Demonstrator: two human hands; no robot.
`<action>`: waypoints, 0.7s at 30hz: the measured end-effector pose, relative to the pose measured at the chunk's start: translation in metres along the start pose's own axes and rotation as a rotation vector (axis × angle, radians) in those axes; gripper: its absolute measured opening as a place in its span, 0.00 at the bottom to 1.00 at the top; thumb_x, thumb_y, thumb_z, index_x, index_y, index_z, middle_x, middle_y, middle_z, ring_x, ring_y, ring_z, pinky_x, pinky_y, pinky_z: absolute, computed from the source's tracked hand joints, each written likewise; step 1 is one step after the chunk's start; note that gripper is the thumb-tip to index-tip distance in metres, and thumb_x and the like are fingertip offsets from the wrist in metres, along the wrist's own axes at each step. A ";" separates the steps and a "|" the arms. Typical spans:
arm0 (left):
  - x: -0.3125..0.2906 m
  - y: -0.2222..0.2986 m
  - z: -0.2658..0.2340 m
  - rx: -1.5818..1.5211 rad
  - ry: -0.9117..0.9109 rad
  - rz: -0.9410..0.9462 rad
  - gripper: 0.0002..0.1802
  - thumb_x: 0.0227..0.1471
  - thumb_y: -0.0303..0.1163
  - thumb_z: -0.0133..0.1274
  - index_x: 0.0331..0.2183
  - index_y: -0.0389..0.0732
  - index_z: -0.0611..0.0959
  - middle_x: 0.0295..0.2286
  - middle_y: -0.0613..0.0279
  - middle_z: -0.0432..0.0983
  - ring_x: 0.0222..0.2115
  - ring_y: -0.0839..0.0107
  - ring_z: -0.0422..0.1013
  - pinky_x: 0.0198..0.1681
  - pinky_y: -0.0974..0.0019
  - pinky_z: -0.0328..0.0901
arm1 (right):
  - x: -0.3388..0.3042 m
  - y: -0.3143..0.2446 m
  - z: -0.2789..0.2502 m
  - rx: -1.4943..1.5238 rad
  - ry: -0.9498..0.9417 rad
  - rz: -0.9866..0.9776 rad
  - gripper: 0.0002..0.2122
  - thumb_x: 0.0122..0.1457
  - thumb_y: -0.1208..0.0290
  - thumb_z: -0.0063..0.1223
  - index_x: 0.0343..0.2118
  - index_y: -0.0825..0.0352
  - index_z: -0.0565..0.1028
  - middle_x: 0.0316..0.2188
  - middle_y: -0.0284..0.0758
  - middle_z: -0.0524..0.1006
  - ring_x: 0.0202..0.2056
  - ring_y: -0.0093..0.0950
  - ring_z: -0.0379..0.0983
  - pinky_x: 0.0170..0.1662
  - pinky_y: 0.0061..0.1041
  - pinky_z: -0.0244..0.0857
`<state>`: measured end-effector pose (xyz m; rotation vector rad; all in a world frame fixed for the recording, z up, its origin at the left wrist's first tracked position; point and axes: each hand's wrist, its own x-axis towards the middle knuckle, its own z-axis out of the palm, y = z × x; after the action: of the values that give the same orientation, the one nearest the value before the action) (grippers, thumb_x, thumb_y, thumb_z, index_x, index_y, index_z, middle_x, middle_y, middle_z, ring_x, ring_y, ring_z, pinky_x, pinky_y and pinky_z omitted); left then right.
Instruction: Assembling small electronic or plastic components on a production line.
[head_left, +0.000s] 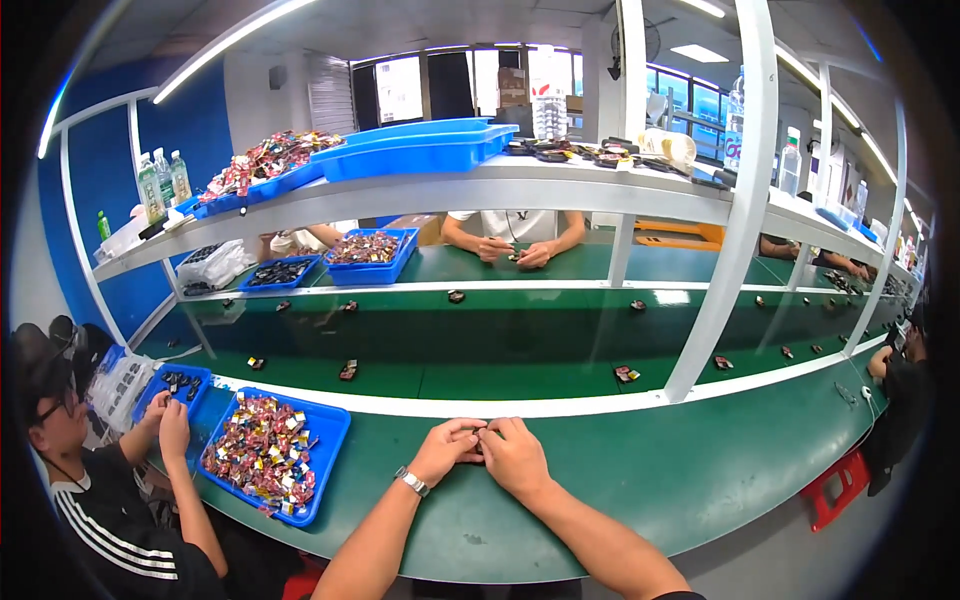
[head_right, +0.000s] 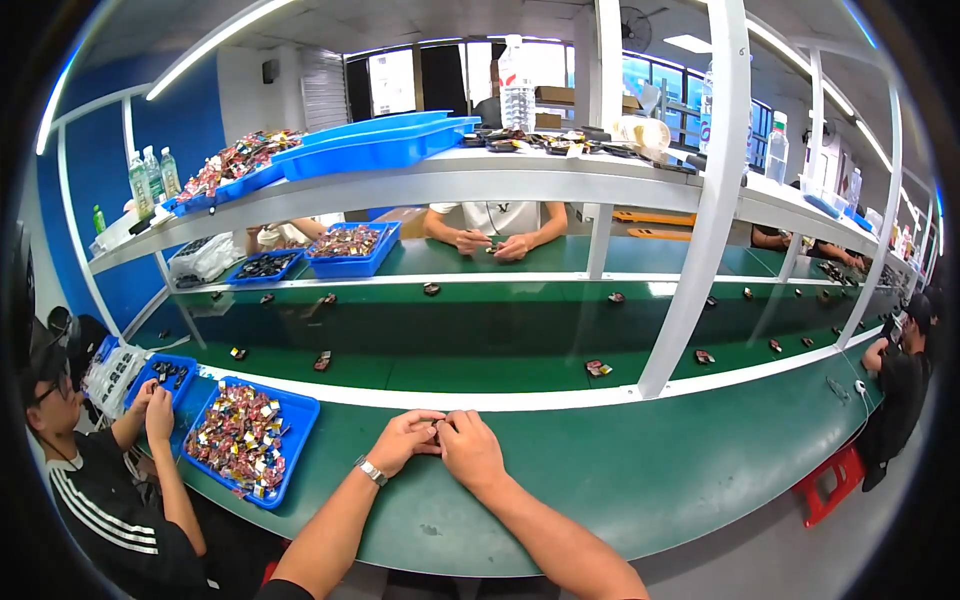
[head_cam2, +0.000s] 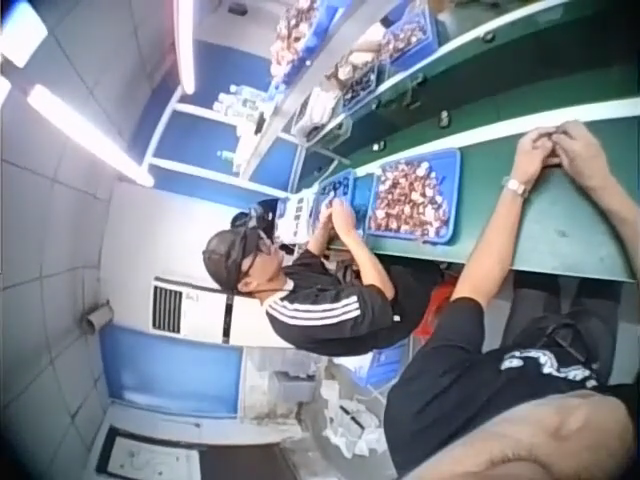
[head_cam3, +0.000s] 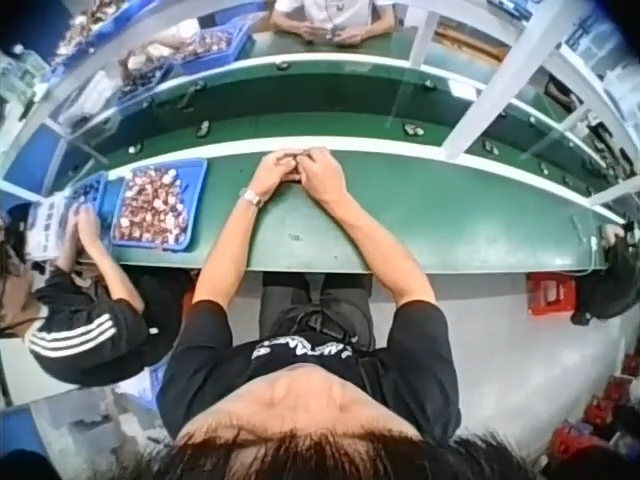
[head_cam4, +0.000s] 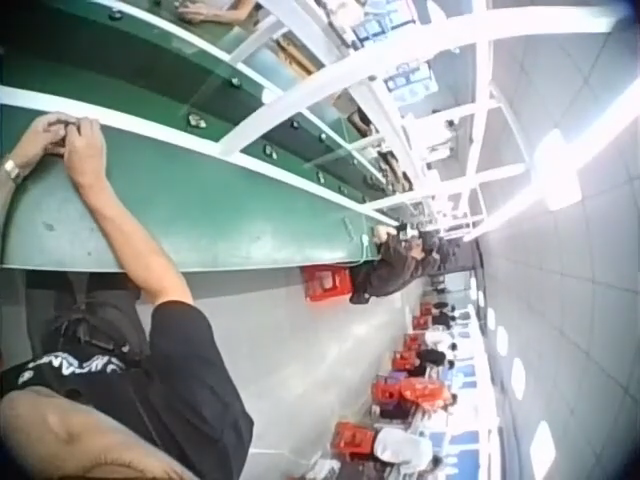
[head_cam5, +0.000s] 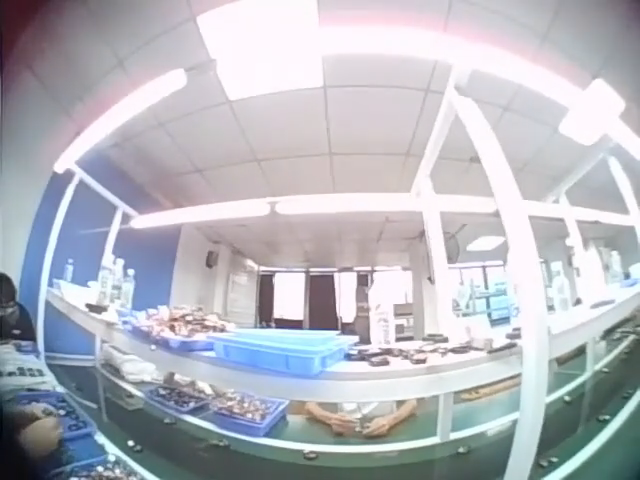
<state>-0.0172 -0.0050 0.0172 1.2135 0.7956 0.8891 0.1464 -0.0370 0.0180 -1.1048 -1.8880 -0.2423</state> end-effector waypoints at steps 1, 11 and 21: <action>0.000 0.001 0.003 0.000 -0.010 -0.001 0.16 0.59 0.26 0.47 0.49 0.33 0.74 0.41 0.55 0.76 0.38 0.70 0.76 0.42 0.68 0.73 | 0.000 0.001 -0.001 -0.002 0.002 0.010 0.02 0.48 0.76 0.59 0.26 0.65 0.77 0.31 0.32 0.74 0.33 0.32 0.72 0.33 0.29 0.70; 0.001 -0.004 0.008 0.105 0.142 0.073 0.12 0.58 0.25 0.49 0.44 0.32 0.77 0.31 0.58 0.79 0.30 0.73 0.76 0.32 0.72 0.74 | -0.002 -0.001 0.000 0.057 -0.055 0.058 0.02 0.51 0.74 0.55 0.27 0.65 0.74 0.32 0.33 0.72 0.35 0.32 0.72 0.31 0.30 0.73; 0.004 -0.004 0.009 0.078 0.149 0.102 0.12 0.58 0.27 0.49 0.43 0.32 0.77 0.34 0.57 0.79 0.31 0.75 0.76 0.30 0.74 0.72 | 0.002 0.003 -0.001 0.386 -0.021 0.306 0.07 0.51 0.75 0.57 0.33 0.68 0.76 0.33 0.37 0.74 0.33 0.35 0.74 0.34 0.32 0.73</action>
<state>-0.0072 -0.0056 0.0143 1.2761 0.9006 1.0490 0.1488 -0.0345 0.0192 -1.1067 -1.6635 0.2965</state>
